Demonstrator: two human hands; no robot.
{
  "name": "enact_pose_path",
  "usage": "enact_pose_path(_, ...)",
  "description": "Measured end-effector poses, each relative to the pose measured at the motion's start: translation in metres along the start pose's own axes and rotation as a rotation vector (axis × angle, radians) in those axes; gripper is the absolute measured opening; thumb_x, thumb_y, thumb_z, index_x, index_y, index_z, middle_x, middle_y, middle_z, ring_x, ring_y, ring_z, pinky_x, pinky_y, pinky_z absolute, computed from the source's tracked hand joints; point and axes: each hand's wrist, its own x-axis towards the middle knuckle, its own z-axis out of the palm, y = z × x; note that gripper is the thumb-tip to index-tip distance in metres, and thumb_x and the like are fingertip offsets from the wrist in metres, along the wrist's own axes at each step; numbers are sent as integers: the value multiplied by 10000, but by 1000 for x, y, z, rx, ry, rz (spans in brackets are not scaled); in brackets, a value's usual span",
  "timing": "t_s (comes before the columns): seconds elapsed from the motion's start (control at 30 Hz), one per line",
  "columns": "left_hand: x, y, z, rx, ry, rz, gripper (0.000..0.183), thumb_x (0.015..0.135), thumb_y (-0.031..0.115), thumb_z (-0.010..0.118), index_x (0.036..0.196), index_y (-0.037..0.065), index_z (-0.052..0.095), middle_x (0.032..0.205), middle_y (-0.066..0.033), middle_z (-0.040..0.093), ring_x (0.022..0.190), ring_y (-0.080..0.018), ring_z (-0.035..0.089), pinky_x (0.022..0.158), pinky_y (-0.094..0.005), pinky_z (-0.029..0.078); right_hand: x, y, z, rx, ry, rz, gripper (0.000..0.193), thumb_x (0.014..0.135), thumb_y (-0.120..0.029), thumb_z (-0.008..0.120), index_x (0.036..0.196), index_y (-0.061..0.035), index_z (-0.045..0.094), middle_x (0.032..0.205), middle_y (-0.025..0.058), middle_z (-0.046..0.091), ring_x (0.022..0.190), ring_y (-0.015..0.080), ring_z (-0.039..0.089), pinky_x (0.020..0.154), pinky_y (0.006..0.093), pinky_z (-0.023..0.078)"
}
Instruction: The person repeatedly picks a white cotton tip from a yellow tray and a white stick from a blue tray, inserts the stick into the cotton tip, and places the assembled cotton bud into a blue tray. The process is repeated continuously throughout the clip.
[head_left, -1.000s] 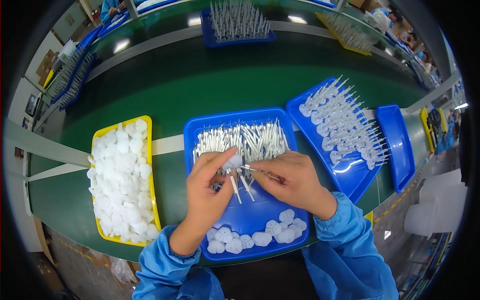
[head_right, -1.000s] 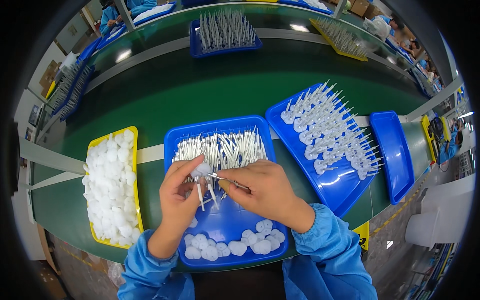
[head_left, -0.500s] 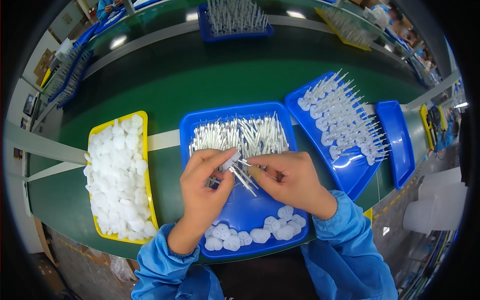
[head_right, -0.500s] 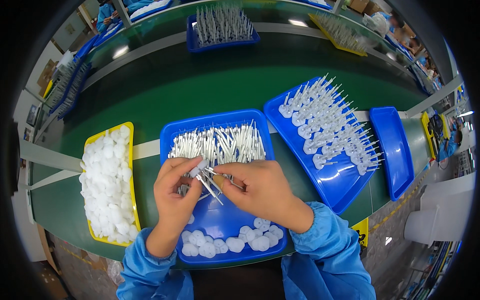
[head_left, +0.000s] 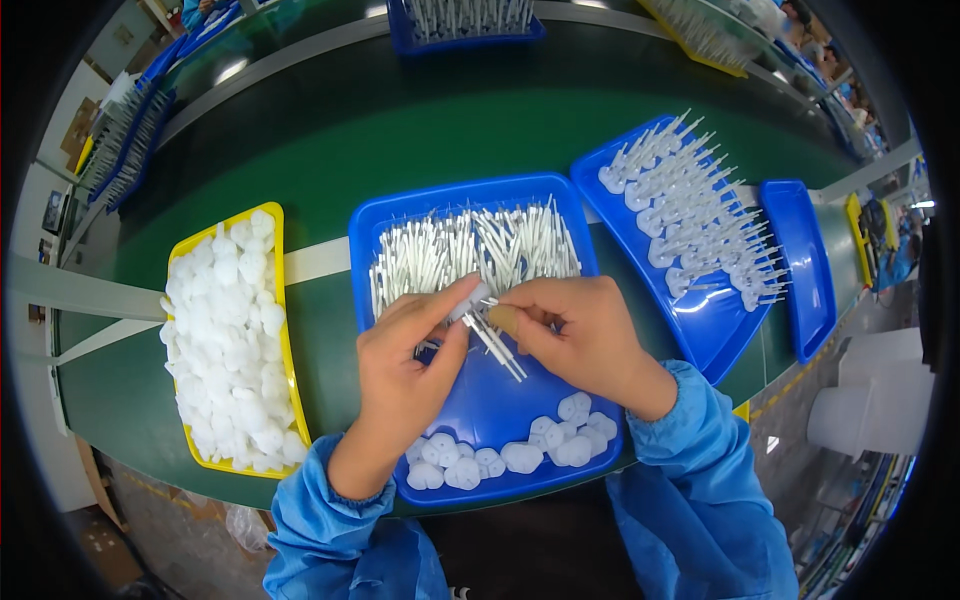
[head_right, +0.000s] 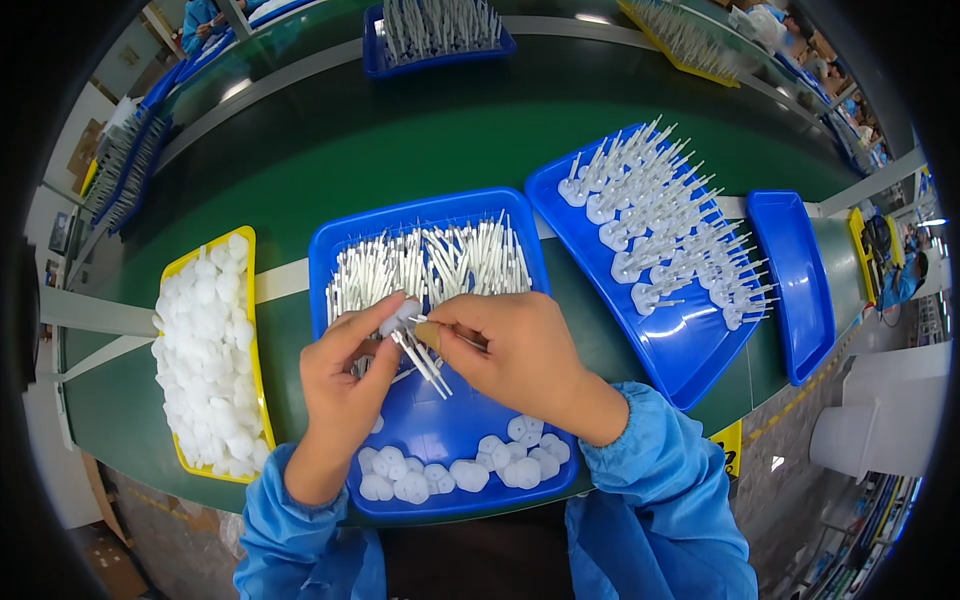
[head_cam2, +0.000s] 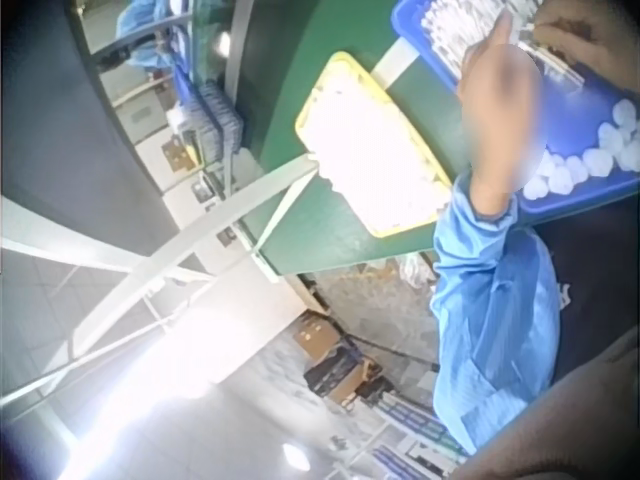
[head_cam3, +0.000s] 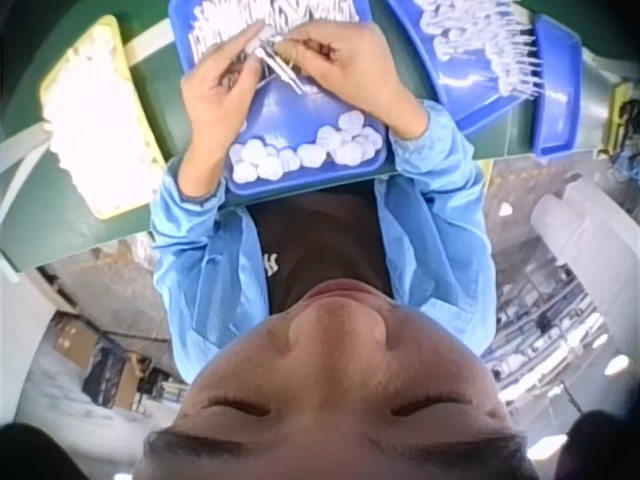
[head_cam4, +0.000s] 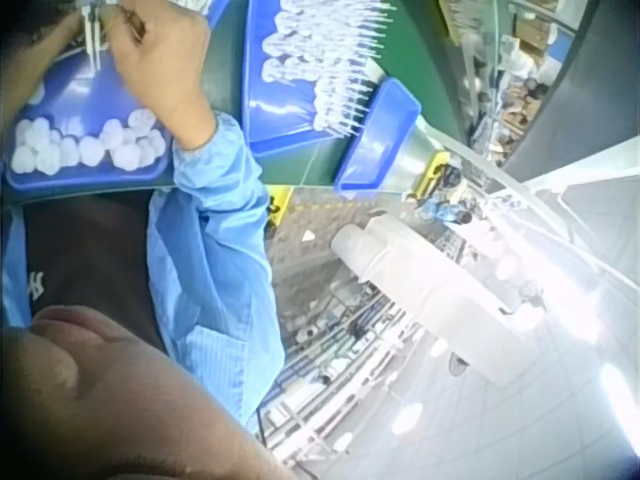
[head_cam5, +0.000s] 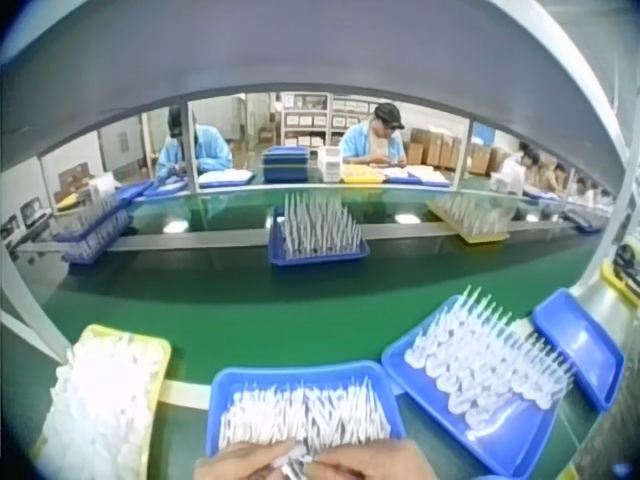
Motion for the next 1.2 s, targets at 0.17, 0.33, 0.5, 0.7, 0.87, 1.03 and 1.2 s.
enact_pose_path(0.17, -1, 4, -1, 160, 16, 112, 496, 864, -126, 760, 1321, 54, 830, 1012, -128, 814, 792, -171, 721, 719, -279, 600, 3, 4, 1, -150, 85, -212, 88, 901, -110, 863, 981, -73, 855, 774, 71, 776, 673, 216, 747, 617, 331, 529)
enact_pose_path(0.33, -1, 6, 0, 239, 9, 77, 499, 858, -132, 759, 1314, 57, 839, 995, -105, 803, 708, -108, 647, 641, -243, 531, 1, -3, 4, -554, 182, -456, 103, 856, -180, 850, 931, -124, 806, 748, 5, 734, 659, 198, 712, 634, 362, 488)
enact_pose_path(0.5, -5, 5, -1, 187, 19, 1, 509, 862, -128, 767, 1327, 65, 837, 978, -86, 794, 660, -78, 591, 603, -238, 485, 6, 2, 3, -503, 162, -511, 148, 840, -160, 885, 954, -101, 811, 712, 12, 717, 616, 203, 683, 599, 359, 456)
enact_pose_path(0.7, -5, 9, -3, 174, -39, -34, 504, 871, -93, 784, 1342, 81, 829, 966, -93, 777, 722, -118, 650, 628, -254, 526, 9, 10, 2, -388, 132, -496, 127, 857, -158, 892, 938, -107, 808, 706, 1, 717, 621, 199, 696, 600, 358, 470)
enact_pose_path(0.87, 1, 8, 6, -160, -40, -67, 485, 905, -5, 828, 1383, 62, 774, 1143, -103, 760, 967, -159, 708, 745, -267, 565, 0, 3, -3, -483, 192, -450, 158, 850, -187, 906, 962, -125, 814, 734, -11, 726, 658, 187, 706, 630, 359, 487)
enact_pose_path(1.03, 1, -3, -3, -149, -41, -65, 487, 886, 65, 911, 1355, 75, 778, 1221, -84, 737, 1021, -164, 697, 771, -271, 582, 0, 5, -9, -410, 205, -505, 353, 812, -178, 914, 1154, -136, 834, 937, 7, 772, 840, 203, 736, 731, 352, 509)
enact_pose_path(1.2, 4, 4, -5, 19, -26, 68, 548, 827, 43, 947, 1352, 95, 795, 1219, -90, 721, 1024, -182, 701, 768, -277, 595, -6, 6, -10, -488, 145, -611, 456, 829, -168, 873, 1282, -184, 825, 1155, 12, 756, 973, 207, 719, 822, 360, 508)
